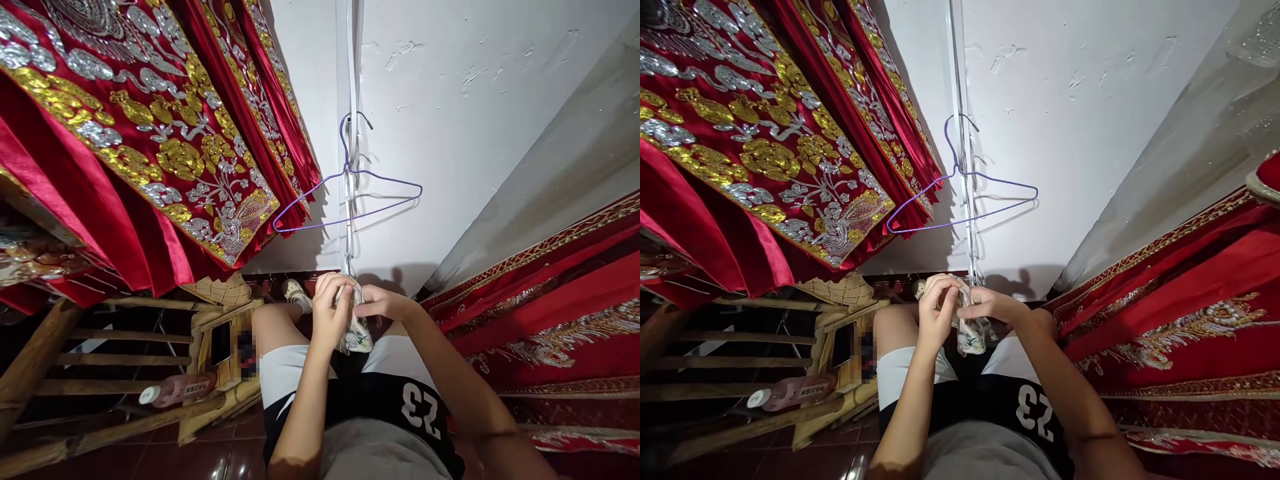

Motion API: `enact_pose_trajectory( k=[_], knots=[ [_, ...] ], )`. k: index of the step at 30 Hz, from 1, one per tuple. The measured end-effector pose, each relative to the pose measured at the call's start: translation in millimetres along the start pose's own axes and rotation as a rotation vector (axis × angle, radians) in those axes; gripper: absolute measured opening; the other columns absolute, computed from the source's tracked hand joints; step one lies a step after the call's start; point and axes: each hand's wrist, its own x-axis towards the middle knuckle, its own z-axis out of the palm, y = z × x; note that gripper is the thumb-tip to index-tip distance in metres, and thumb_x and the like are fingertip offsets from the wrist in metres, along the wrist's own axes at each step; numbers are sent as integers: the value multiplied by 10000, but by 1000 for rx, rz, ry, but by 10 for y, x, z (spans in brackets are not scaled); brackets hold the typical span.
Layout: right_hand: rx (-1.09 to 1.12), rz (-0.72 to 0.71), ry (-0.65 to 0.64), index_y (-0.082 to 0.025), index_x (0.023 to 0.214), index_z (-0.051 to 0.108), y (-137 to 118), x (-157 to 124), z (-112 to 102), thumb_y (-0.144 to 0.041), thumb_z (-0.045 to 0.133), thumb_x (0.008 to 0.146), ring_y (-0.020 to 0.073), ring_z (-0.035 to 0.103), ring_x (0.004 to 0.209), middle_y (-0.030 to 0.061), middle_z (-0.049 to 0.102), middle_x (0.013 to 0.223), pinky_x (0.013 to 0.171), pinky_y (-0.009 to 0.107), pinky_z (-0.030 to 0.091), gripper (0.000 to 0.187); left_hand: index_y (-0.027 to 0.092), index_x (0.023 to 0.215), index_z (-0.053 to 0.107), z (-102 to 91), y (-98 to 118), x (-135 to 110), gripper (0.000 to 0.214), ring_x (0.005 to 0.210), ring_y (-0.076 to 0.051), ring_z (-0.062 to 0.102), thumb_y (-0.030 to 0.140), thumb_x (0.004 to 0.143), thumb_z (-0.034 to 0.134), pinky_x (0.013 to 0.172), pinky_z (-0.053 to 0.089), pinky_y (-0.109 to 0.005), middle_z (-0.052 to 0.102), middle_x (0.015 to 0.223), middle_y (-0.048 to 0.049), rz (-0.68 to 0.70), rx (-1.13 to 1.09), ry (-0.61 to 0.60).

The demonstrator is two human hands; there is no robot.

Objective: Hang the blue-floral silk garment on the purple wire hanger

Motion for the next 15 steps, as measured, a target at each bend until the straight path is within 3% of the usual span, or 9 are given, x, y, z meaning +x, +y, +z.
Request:
enact_pose_trajectory(
  k=[2,3,5,7,8,10,11,13,15],
  knots=[
    [-105,-39,46,-148,814,656,-70,23,17,-474,831,755,140,521,688,-5,586,721,659,278,415,374,229,1077,708,-54,-116,-21,169,1136,-235,593,339,987,617,1025,453,-374,665,1124,-84,-49,-4,7],
    [-170,-76,82,-148,778,648,-119,32,2,-436,812,777,129,494,656,-15,564,689,631,270,394,332,232,1202,683,-79,-188,-50,283,1196,-248,586,370,957,656,1042,457,-374,645,1228,-98,-94,-42,-34],
    [-336,-227,188,-152,720,653,-249,44,-85,-381,759,813,132,479,626,-7,559,665,603,276,386,270,222,1373,595,-118,-342,-148,516,1222,-265,601,420,910,704,1026,481,-357,628,1321,-108,-219,-118,-237],
    [-493,-449,400,-162,752,715,-405,62,-238,-331,718,818,169,530,674,30,608,727,632,304,426,181,189,1292,642,-146,-482,-284,439,1051,-247,663,423,922,665,918,509,-323,705,1144,-80,-342,-85,-443],
    [-564,-554,544,-172,825,755,-484,80,-330,-313,706,810,192,558,720,51,635,786,662,323,449,150,176,1169,687,-162,-539,-351,337,929,-229,667,412,937,628,848,503,-306,718,1003,-56,-389,-23,-478],
    [-686,-659,799,-196,1074,781,-619,150,-523,-279,685,796,218,573,785,74,664,898,708,347,467,305,178,942,693,-214,-618,-455,253,761,-204,620,399,952,569,740,456,-285,671,793,-22,-442,124,-445],
    [-722,-643,865,-208,1214,745,-667,203,-617,-264,669,800,214,561,770,72,670,922,708,347,463,424,189,886,670,-254,-642,-481,250,721,-203,599,405,949,562,709,429,-282,643,743,-15,-452,185,-420],
    [-748,-511,872,-224,1391,638,-713,332,-783,-257,620,836,186,507,670,48,677,888,675,333,437,556,217,887,635,-366,-672,-468,239,692,-216,591,436,947,562,679,395,-283,626,722,-10,-458,264,-429],
    [-772,-364,848,-215,1294,673,-696,457,-909,-297,561,897,163,438,588,18,646,765,636,318,390,421,246,975,623,-506,-703,-380,216,690,-233,605,442,961,534,674,395,-291,638,747,-11,-450,308,-481]
  ],
)
